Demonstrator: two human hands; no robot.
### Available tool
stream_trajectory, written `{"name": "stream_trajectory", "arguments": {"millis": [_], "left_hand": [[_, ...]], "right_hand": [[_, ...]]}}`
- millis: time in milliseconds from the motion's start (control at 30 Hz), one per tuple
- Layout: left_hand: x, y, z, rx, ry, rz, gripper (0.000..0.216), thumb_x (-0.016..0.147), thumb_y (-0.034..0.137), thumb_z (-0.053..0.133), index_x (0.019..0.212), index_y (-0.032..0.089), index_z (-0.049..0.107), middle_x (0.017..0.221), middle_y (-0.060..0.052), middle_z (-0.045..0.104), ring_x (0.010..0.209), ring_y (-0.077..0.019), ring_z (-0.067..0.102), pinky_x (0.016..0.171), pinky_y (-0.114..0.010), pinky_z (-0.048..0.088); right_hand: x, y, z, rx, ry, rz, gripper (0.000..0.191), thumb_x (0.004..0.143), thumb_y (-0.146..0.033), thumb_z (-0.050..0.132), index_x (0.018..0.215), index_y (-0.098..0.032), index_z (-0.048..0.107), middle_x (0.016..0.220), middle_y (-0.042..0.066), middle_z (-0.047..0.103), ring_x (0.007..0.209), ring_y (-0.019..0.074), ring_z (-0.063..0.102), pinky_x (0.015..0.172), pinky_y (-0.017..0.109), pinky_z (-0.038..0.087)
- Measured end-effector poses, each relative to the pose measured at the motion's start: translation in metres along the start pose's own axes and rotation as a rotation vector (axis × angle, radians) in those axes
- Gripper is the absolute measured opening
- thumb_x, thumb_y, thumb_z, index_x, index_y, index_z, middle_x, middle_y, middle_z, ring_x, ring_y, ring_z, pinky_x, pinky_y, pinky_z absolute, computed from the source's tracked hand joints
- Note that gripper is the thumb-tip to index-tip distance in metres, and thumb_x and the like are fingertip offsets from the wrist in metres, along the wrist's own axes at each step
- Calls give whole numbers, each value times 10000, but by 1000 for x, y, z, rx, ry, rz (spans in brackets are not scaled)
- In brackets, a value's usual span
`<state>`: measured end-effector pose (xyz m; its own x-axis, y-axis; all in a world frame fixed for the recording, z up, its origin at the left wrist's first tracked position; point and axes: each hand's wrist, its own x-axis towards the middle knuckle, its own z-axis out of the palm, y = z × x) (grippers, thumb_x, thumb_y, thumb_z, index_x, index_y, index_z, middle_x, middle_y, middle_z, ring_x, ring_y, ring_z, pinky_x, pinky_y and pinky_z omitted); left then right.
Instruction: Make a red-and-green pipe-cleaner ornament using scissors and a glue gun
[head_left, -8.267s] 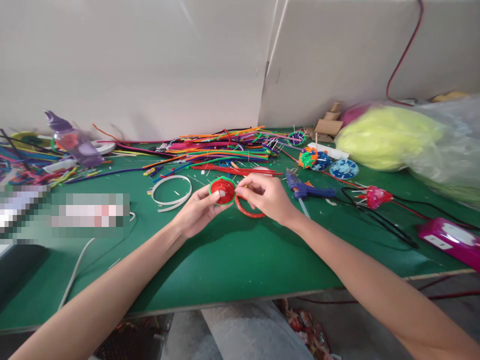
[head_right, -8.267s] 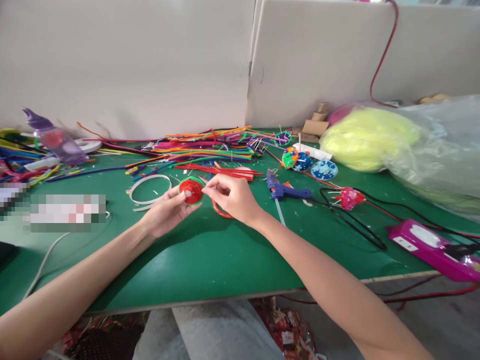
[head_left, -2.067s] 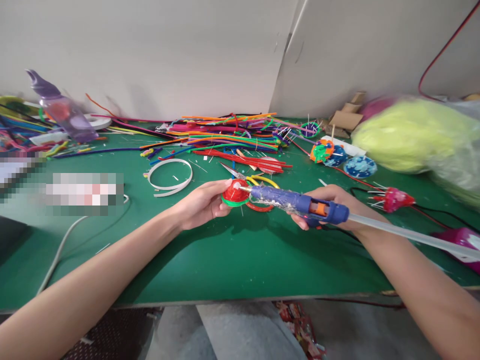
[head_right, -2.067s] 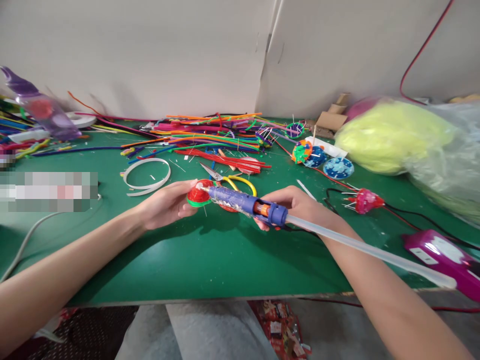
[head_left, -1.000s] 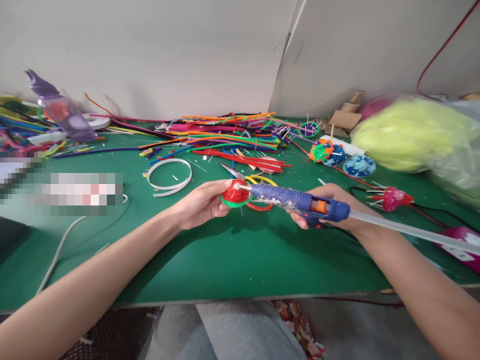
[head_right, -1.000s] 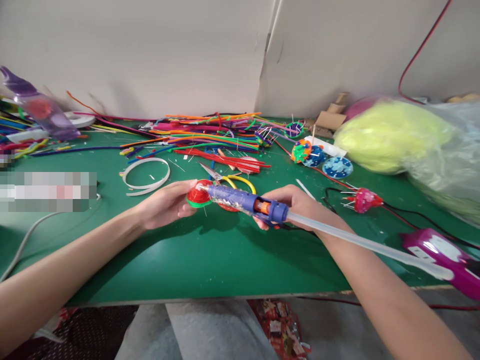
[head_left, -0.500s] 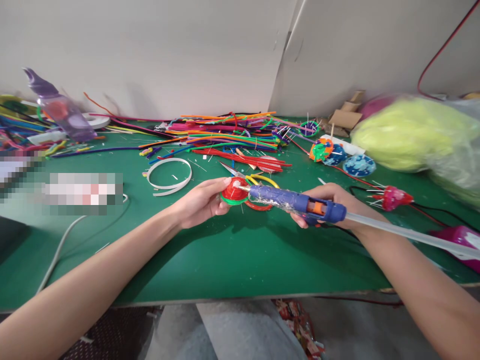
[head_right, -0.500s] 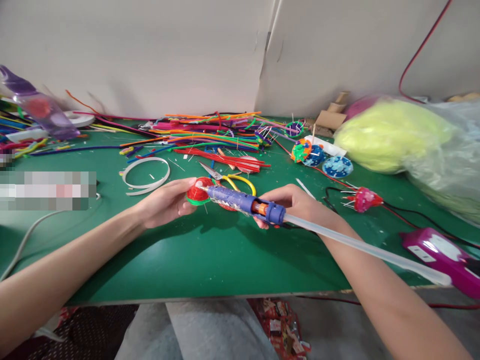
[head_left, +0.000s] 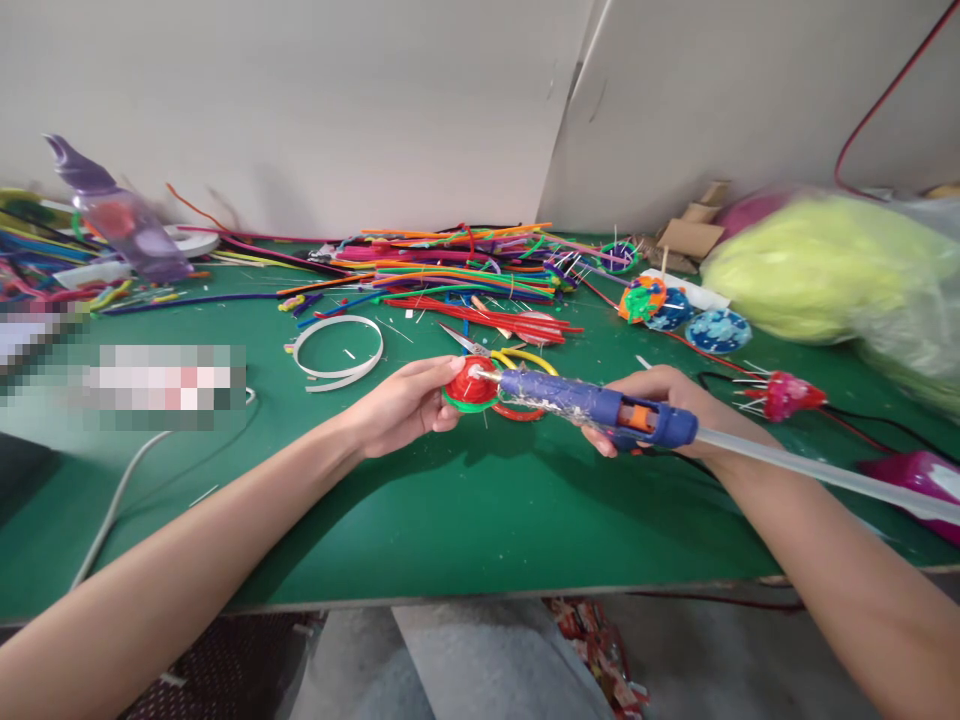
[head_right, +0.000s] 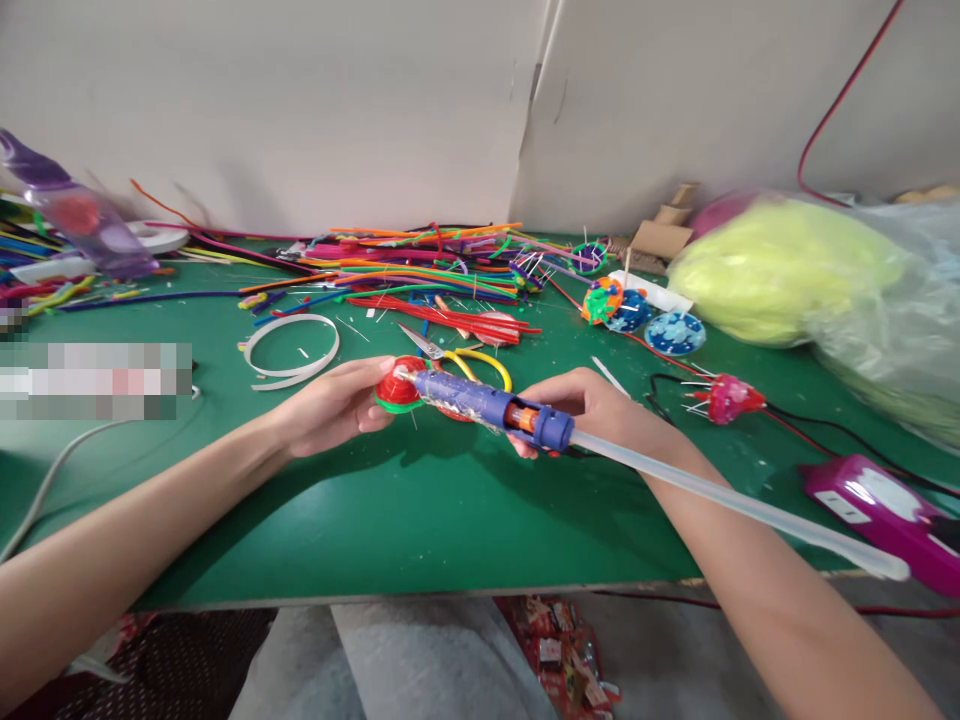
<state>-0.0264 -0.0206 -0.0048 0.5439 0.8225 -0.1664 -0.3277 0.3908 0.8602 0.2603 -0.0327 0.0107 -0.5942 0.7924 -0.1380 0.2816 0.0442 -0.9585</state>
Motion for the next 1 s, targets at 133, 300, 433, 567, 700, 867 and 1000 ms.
{"name": "stream_trajectory", "arguments": {"millis": [133,300,433,567,700,867,1000], "left_hand": [[0,0,1,8,18,0,150,888,223,587,830,88,618,663,-4,508,487,-48,431,430,-147,374],[0,-1,1,24,20,-6,152,884,233,593,860,86,625,639,-2,512,476,-52,429,420,-150,370],[0,-1,1,13,14,-6,144,873,231,609,855,91,631,668,-9,532,482,-47,437,426,-145,376],[1,-1,2,12,12,-9,148,867,238,618,850,93,644,655,-12,536,477,-48,435,421,-145,371],[0,-1,0,-4,8,-9,147,857,240,633,828,98,651,654,-15,541,481,-47,433,423,-140,368],[-1,-1,-1,-15,3,-13,151,859,237,636,809,95,649,662,-15,548,487,-41,443,435,-132,381],[-1,-2,-2,-22,-8,-8,152,868,235,626,807,96,640,656,-12,543,484,-41,440,432,-131,381]], "right_hand": [[-1,-1,0,-33,15,-6,352,708,-505,729,711,-153,722,616,62,643,536,147,542,433,249,384],[-2,-2,2,-15,0,2,360,698,-499,743,668,-142,705,624,63,648,563,146,559,456,238,400],[-2,-1,-1,-31,18,17,343,712,-487,733,688,-146,710,636,61,651,560,146,558,464,243,418],[-2,-1,1,5,8,8,329,712,-485,735,717,-157,724,631,61,650,573,164,568,491,268,434],[-3,-1,0,1,2,6,316,704,-481,741,686,-166,724,632,65,654,575,170,571,487,274,437],[-3,-1,-2,-30,30,4,334,697,-512,735,661,-181,723,625,70,652,551,169,557,445,273,417],[-3,0,-2,-23,9,-5,308,726,-478,722,672,-175,720,641,67,657,575,171,567,476,275,423]]}}
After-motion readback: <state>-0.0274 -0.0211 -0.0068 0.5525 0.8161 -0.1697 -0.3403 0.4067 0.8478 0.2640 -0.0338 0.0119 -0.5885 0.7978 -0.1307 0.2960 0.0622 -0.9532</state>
